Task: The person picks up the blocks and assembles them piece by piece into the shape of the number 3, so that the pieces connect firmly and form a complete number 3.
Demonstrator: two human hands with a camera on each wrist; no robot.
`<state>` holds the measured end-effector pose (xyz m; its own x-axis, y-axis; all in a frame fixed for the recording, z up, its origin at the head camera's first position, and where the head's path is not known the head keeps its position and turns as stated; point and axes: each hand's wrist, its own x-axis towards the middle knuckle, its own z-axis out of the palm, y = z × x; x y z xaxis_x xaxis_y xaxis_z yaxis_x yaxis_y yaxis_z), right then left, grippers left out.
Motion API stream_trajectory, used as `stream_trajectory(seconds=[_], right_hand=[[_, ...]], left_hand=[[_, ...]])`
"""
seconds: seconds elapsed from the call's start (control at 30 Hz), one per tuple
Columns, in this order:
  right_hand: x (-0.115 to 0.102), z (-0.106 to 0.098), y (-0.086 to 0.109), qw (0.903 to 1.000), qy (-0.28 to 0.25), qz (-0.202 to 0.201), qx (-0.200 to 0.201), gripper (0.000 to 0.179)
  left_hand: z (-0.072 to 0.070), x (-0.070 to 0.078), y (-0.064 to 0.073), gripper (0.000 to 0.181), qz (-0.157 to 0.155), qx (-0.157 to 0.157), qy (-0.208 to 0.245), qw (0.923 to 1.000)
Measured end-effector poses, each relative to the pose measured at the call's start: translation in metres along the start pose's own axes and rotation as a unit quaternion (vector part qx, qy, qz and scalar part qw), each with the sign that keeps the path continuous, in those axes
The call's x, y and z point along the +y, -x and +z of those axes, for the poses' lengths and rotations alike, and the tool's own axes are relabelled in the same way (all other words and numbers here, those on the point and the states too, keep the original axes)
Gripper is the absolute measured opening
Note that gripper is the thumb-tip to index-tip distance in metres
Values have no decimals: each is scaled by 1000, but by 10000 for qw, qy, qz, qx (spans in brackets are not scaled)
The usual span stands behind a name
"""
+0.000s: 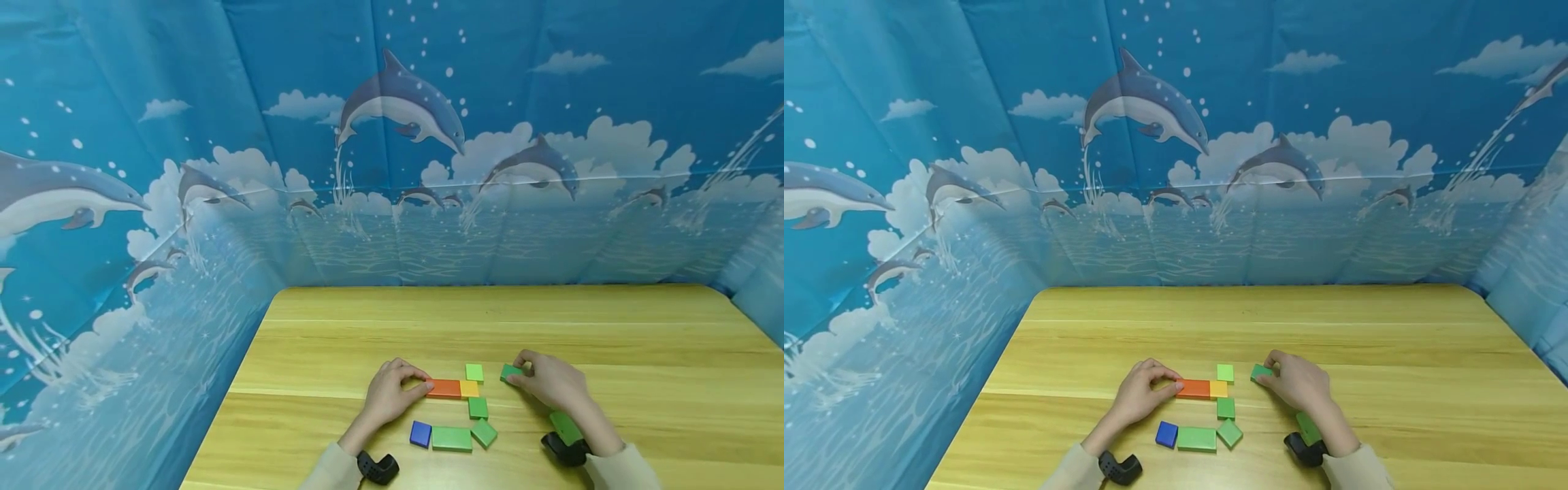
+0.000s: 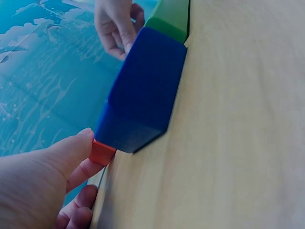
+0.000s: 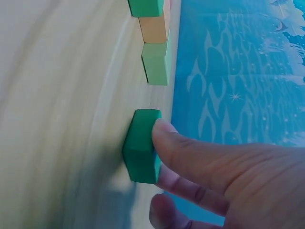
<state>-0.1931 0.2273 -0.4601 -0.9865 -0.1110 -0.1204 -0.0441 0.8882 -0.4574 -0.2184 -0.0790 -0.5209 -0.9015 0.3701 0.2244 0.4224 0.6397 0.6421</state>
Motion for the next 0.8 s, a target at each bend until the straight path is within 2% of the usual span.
stream_trajectory(seconds=[0.47, 0.8], right_hand=[[-18, 11, -30, 9994, -191, 57, 290, 33], [-17, 17, -36, 9980, -461, -61, 436, 40]], left_hand=[[-1, 3, 2, 27, -49, 1, 22, 10000], [-2, 2, 3, 26, -17, 36, 35, 10000]])
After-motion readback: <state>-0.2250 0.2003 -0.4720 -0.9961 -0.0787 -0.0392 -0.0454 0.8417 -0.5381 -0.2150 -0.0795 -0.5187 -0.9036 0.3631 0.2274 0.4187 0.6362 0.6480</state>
